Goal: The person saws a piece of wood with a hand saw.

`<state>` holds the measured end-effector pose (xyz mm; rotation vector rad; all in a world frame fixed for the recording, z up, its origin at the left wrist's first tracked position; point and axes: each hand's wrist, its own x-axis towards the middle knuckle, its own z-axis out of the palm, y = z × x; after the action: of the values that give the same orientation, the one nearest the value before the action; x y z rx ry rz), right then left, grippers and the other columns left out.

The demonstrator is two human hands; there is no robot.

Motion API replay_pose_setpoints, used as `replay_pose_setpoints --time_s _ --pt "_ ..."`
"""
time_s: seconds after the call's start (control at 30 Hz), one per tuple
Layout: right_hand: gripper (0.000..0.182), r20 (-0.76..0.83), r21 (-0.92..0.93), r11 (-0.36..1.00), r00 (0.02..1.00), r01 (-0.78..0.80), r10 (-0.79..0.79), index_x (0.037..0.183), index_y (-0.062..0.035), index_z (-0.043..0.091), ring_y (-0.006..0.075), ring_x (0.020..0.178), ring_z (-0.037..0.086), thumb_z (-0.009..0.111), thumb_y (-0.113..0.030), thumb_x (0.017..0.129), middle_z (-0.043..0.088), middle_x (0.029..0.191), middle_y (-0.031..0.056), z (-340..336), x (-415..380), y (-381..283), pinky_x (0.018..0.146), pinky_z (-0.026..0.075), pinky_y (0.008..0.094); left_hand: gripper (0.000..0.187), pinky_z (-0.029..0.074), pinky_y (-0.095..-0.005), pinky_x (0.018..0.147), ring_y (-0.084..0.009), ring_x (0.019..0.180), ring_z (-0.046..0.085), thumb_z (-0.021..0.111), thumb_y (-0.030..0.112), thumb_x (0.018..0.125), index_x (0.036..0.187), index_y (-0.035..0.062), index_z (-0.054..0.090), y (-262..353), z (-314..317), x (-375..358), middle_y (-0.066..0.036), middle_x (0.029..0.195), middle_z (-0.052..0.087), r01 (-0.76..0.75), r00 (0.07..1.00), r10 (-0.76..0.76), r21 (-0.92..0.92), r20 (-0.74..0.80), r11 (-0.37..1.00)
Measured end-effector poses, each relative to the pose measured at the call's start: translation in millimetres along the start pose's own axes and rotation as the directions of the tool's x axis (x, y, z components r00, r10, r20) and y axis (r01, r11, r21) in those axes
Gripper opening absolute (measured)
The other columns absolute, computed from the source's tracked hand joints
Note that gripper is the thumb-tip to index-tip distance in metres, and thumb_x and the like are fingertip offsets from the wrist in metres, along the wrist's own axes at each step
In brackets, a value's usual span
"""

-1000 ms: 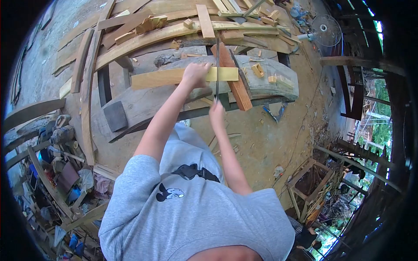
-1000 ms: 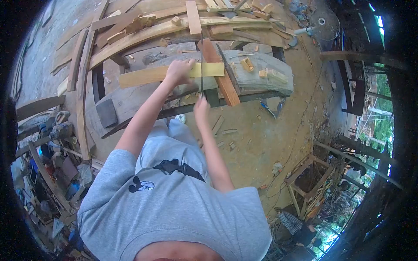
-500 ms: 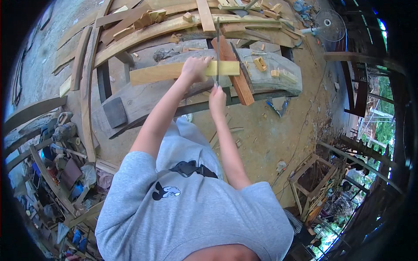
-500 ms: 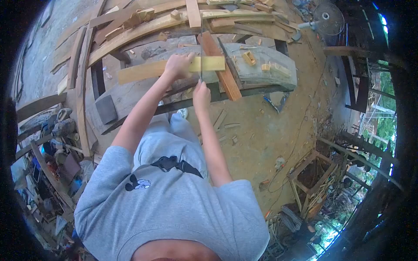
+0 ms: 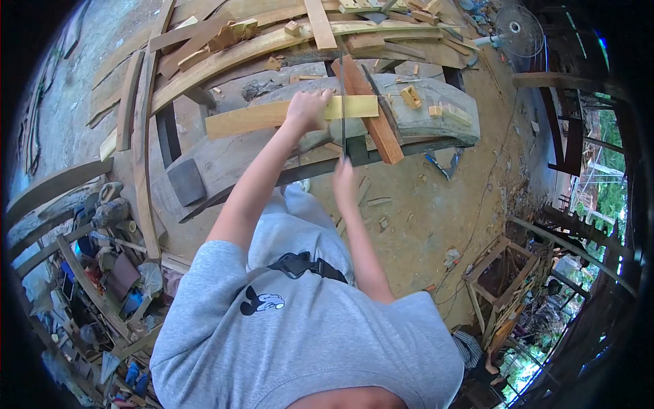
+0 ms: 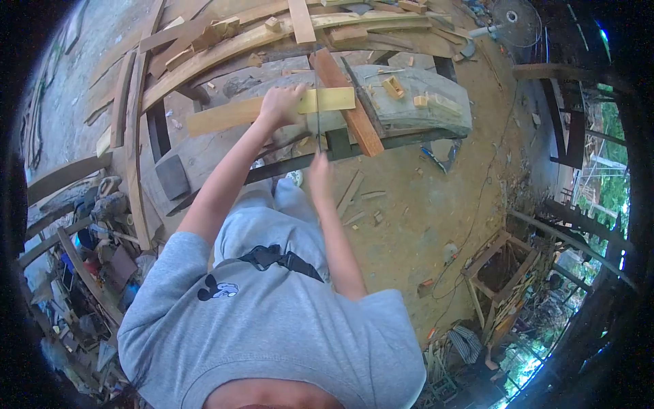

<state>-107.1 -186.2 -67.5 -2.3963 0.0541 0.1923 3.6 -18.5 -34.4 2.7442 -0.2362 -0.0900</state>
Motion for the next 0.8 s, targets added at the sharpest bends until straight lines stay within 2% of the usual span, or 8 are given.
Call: replay_pose_setpoints --time_s 0.13,0.27,0.37,0.43,0.53,0.6,0.73,0.8 --pt "0.026 0.043 -0.035 0.995 0.995 -0.090 0.092 0.081 0.0039 0.051 0.0445 0.071 0.052 0.038 -0.018 0.088 0.051 0.069 0.0288 -16.4 -56.2 16.8 0.056 0.040 0.0461 0.049 0.046 -0.0376 0.063 -0.0297 0.073 0.059 0.061 0.023 0.054 0.098 0.0065 0.046 3.4 -5.4 2.0 -0.014 0.083 0.060 0.003 1.000 -0.004 0.016 0.014 1.000" --pt "0.028 -0.034 -0.048 0.997 0.997 0.067 -0.069 0.081 0.0026 0.052 0.0431 0.066 0.054 0.038 -0.020 0.087 0.054 0.067 0.0263 -10.8 36.1 -34.2 0.054 0.041 0.0488 0.050 0.047 -0.0356 0.062 -0.0271 0.072 0.060 0.065 0.029 0.057 0.097 0.0054 0.048 4.1 -4.7 0.7 -0.012 0.084 0.060 -0.018 1.000 0.018 0.043 0.016 0.999" --pt "0.025 -0.046 -0.120 0.991 0.997 0.057 -0.063 0.077 0.0021 0.051 0.0425 0.065 0.054 0.039 -0.018 0.087 0.053 0.064 0.0258 -4.5 50.6 -39.5 0.052 0.041 0.0482 0.051 0.047 -0.0355 0.061 -0.0269 0.072 0.060 0.065 0.029 0.056 0.097 0.0054 0.048 3.1 -1.3 0.5 -0.012 0.084 0.060 -0.011 1.000 0.011 0.044 -0.004 0.999" --pt "0.023 0.000 0.022 1.000 1.000 0.013 -0.013 0.077 0.0019 0.050 0.0426 0.064 0.053 0.040 -0.016 0.086 0.052 0.063 0.0264 -7.2 9.9 -16.6 0.052 0.039 0.0496 0.050 0.047 -0.0358 0.062 -0.0276 0.072 0.060 0.064 0.027 0.055 0.097 0.0052 0.046 0.4 -1.3 2.0 -0.013 0.082 0.061 -0.017 1.000 0.018 0.044 -0.019 0.999" --pt "0.021 -0.032 -0.036 0.998 0.998 0.051 -0.052 0.076 0.0020 0.050 0.0429 0.064 0.053 0.041 -0.015 0.086 0.051 0.063 0.0270 -11.3 -50.1 17.4 0.051 0.038 0.0500 0.049 0.047 -0.0358 0.063 -0.0279 0.072 0.060 0.063 0.025 0.055 0.097 0.0055 0.046 3.8 -4.3 -0.8 -0.013 0.080 0.061 -0.016 1.000 0.016 0.022 -0.001 1.000" --pt "0.024 0.032 -0.060 0.997 0.999 -0.037 0.039 0.077 0.0026 0.050 0.0431 0.065 0.053 0.040 -0.017 0.087 0.052 0.065 0.0268 -18.0 -55.9 16.0 0.052 0.038 0.0500 0.048 0.047 -0.0359 0.063 -0.0276 0.071 0.060 0.064 0.025 0.055 0.095 0.0058 0.046 4.4 -8.2 0.5 -0.013 0.080 0.061 -0.024 0.999 0.023 0.035 0.033 0.999" --pt "0.028 0.022 -0.026 0.999 0.999 0.026 -0.025 0.078 0.0033 0.050 0.0430 0.069 0.053 0.038 -0.019 0.088 0.054 0.069 0.0266 -5.3 37.4 -26.5 0.054 0.040 0.0493 0.045 0.047 -0.0344 0.062 -0.0260 0.070 0.060 0.067 0.027 0.054 0.088 0.0057 0.047 3.5 -1.7 2.3 -0.012 0.080 0.060 -0.014 1.000 0.014 0.027 0.007 1.000" --pt "0.027 0.008 -0.014 1.000 1.000 0.021 -0.021 0.078 0.0031 0.050 0.0428 0.069 0.053 0.038 -0.019 0.088 0.054 0.069 0.0265 -6.9 33.0 -31.7 0.054 0.040 0.0491 0.047 0.046 -0.0346 0.064 -0.0259 0.071 0.060 0.066 0.027 0.054 0.091 0.0054 0.048 1.6 -1.1 2.3 -0.011 0.082 0.060 -0.025 0.999 0.022 0.056 0.045 0.998"
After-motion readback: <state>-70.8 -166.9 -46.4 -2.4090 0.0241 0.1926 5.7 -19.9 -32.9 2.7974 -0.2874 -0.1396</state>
